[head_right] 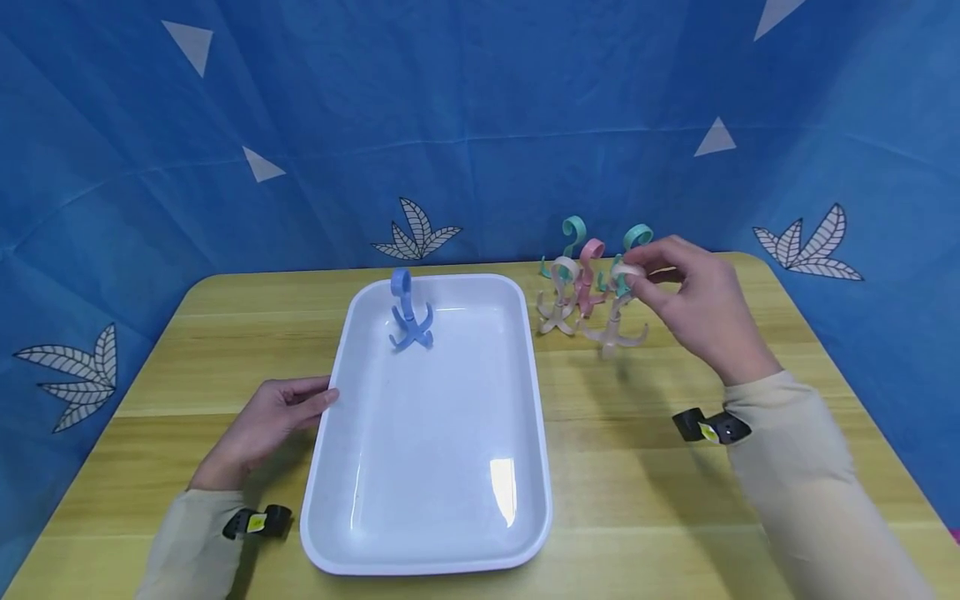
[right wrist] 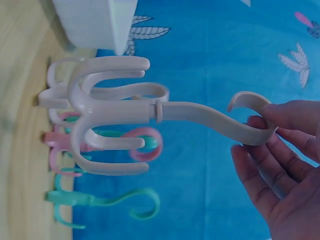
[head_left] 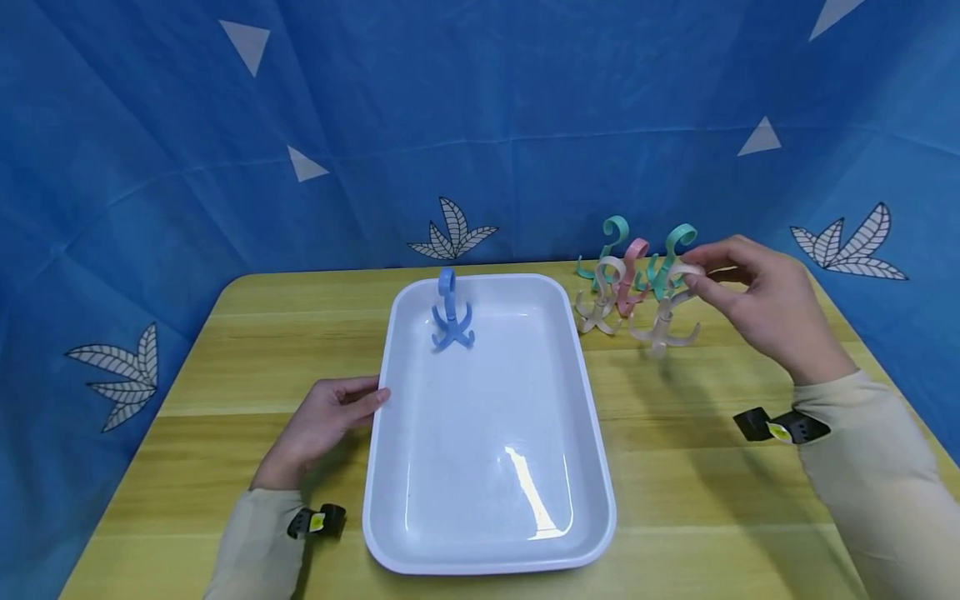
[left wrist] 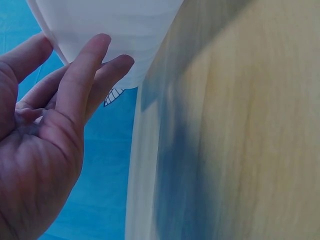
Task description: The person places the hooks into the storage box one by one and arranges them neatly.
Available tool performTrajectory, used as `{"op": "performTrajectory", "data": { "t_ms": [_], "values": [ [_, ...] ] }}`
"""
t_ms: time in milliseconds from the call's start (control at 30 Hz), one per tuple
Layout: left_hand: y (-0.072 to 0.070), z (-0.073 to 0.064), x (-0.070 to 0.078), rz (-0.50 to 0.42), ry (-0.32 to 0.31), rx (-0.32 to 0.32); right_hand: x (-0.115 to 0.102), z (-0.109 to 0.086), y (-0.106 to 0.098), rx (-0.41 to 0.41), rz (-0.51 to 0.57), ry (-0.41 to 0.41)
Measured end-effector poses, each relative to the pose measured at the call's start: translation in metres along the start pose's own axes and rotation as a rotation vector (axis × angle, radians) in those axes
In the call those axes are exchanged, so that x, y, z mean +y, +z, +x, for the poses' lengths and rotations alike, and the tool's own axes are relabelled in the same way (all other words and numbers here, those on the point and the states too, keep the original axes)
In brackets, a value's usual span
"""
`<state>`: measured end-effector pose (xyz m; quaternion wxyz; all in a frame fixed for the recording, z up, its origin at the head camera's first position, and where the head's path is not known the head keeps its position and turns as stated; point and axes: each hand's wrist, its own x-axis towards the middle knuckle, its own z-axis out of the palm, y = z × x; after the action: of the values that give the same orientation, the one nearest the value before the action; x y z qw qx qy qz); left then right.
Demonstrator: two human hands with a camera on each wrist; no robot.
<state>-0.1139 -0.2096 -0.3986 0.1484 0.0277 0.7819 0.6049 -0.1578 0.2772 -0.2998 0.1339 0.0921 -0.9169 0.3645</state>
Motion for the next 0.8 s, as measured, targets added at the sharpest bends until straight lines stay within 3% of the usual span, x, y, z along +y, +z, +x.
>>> {"op": "performTrajectory", "data": {
  "t_ms": [467,700,800],
  "values": [
    [-0.001,0.002,0.003,0.004,-0.013,0.001,-0.039,0.01,-0.002,-0.041,-0.104,-0.241],
    [0.0,0.0,0.005,0.001,-0.014,-0.003,-0.05,0.015,-0.001,-0.067,-0.097,-0.293],
    [0.0,-0.001,0.004,-0.002,-0.019,-0.002,-0.054,0.018,0.001,-0.08,-0.045,-0.297]
  ]
}}
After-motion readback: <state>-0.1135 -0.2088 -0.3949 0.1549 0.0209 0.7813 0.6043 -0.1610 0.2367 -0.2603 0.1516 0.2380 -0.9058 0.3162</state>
